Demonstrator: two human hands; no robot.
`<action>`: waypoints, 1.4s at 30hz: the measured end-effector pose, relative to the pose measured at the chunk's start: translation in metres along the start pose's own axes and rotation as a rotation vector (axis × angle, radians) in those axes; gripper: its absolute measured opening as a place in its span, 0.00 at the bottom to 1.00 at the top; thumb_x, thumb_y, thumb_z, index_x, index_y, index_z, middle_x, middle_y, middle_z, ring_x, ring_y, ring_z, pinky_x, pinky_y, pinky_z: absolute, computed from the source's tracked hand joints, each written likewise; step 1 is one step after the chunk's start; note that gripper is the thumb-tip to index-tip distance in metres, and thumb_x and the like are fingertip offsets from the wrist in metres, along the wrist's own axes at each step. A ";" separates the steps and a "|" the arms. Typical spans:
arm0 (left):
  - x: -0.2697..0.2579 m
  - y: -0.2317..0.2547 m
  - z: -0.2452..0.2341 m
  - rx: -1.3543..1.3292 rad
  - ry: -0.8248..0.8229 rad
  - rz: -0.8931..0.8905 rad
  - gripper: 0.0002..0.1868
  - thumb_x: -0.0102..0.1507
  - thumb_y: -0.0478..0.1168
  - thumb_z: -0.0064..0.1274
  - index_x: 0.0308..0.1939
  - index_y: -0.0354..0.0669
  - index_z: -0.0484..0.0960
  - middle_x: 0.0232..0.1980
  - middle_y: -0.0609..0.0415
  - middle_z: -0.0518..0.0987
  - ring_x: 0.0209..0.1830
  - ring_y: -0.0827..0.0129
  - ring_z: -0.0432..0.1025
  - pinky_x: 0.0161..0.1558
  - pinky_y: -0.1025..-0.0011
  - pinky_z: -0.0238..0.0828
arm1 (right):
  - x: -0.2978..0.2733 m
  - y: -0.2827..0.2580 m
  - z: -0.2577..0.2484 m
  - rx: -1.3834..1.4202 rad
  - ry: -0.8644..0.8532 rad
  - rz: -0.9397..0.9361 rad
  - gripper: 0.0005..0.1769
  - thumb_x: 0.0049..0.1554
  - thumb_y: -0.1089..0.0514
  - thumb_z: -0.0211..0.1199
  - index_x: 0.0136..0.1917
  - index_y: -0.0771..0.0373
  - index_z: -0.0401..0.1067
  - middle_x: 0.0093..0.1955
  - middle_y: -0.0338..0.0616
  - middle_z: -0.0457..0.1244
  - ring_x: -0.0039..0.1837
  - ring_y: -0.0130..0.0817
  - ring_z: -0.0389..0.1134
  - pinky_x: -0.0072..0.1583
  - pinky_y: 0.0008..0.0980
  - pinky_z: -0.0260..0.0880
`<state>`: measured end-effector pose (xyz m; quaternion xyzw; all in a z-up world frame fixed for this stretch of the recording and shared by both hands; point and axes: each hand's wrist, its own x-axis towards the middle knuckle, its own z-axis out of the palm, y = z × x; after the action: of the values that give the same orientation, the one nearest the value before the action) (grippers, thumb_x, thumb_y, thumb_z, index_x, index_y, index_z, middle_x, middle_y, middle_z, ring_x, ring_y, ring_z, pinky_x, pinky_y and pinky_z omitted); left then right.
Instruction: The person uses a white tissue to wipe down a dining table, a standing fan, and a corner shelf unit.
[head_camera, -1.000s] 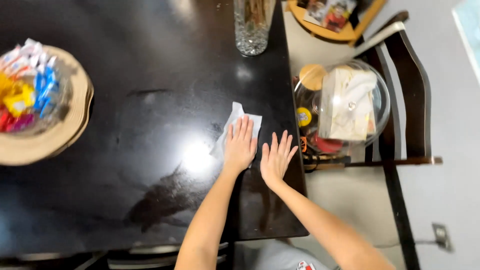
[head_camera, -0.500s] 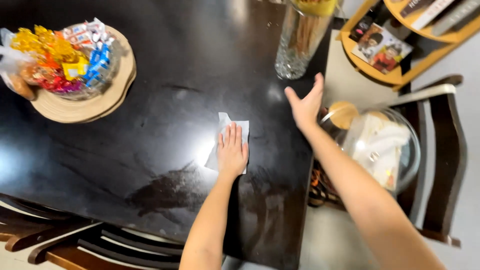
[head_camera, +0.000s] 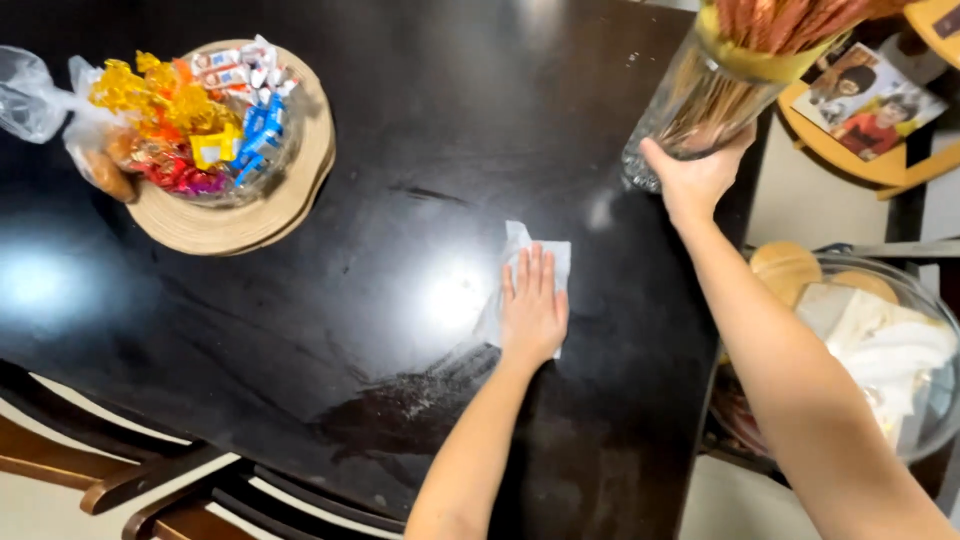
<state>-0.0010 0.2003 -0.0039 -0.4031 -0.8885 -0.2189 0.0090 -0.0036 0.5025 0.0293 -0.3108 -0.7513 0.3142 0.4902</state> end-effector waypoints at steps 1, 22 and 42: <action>0.001 -0.002 0.001 0.002 0.004 -0.002 0.36 0.68 0.48 0.41 0.77 0.33 0.57 0.82 0.39 0.53 0.83 0.49 0.45 0.78 0.45 0.34 | -0.008 -0.009 0.009 0.003 -0.001 -0.003 0.68 0.48 0.48 0.92 0.81 0.73 0.46 0.77 0.61 0.56 0.79 0.50 0.58 0.79 0.43 0.57; -0.006 -0.013 0.015 -0.152 0.034 0.024 0.41 0.67 0.50 0.45 0.79 0.32 0.53 0.83 0.36 0.52 0.83 0.45 0.45 0.79 0.47 0.37 | -0.140 -0.213 0.214 0.393 -0.293 -0.136 0.69 0.39 0.46 0.87 0.79 0.69 0.47 0.73 0.57 0.57 0.73 0.45 0.62 0.74 0.38 0.65; 0.195 -0.060 0.049 0.160 0.042 0.092 0.38 0.68 0.50 0.41 0.78 0.31 0.56 0.82 0.38 0.53 0.83 0.49 0.46 0.78 0.46 0.36 | -0.025 0.105 -0.054 -0.465 -0.284 -0.042 0.30 0.70 0.50 0.52 0.77 0.72 0.57 0.79 0.63 0.52 0.81 0.63 0.48 0.80 0.54 0.45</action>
<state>-0.1683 0.3235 -0.0334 -0.4370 -0.8833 -0.1548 0.0700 0.0719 0.5562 -0.0489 -0.3520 -0.8708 0.1633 0.3019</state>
